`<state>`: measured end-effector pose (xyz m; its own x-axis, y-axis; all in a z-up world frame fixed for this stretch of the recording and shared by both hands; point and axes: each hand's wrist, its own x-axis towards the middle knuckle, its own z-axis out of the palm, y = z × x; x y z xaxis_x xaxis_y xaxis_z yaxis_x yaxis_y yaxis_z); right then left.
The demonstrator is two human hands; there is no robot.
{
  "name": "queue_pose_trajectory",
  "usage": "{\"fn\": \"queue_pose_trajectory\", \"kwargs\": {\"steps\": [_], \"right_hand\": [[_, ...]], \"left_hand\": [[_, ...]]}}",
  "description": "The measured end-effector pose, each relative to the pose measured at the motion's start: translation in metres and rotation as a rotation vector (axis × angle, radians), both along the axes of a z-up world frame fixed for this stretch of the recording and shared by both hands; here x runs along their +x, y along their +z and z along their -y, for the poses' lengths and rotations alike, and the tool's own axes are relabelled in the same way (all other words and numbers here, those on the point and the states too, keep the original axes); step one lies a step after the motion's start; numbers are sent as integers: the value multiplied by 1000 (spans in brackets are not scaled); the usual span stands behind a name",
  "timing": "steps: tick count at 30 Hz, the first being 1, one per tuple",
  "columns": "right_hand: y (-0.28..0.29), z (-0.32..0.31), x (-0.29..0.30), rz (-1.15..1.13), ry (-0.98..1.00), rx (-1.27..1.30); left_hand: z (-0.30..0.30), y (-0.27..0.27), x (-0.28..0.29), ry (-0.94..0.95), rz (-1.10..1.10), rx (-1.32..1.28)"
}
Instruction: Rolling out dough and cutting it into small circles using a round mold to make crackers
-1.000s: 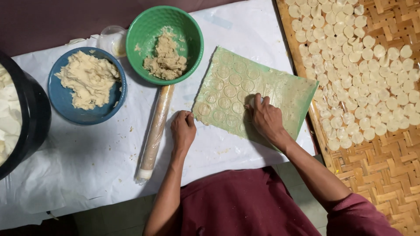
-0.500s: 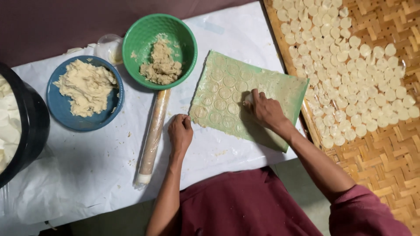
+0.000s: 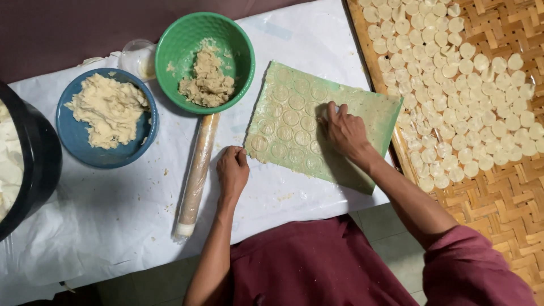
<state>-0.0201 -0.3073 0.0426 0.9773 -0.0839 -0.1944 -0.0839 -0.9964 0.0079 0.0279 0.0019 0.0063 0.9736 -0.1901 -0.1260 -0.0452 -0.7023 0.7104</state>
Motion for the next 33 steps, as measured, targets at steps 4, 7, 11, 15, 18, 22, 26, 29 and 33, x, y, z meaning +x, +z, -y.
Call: {"fn": "queue_pose_trajectory", "kwargs": {"steps": [4,7,11,15,18,22,26,29,33], "right_hand": [[-25,9,9,-3,-95,46],[-22,20,5,-32,-134,98],[-25,34,33,50,-223,69],[-37,33,37,30,-214,-12],[-31,38,38,26,-142,-23],[-31,32,35,0,-85,-15],[-20,32,36,-25,-151,67],[-35,52,29,94,-331,341],[19,12,-12,136,-481,438]], "left_hand": [[3,0,6,19,0,9],[0,5,-1,5,-17,4],[0,-7,3,16,-6,9],[1,3,3,15,-25,15],[3,3,5,28,-14,15],[0,-4,1,44,-14,24],[2,-17,3,98,5,7],[6,-16,12,137,73,-71],[10,7,38,143,228,-209]]}}
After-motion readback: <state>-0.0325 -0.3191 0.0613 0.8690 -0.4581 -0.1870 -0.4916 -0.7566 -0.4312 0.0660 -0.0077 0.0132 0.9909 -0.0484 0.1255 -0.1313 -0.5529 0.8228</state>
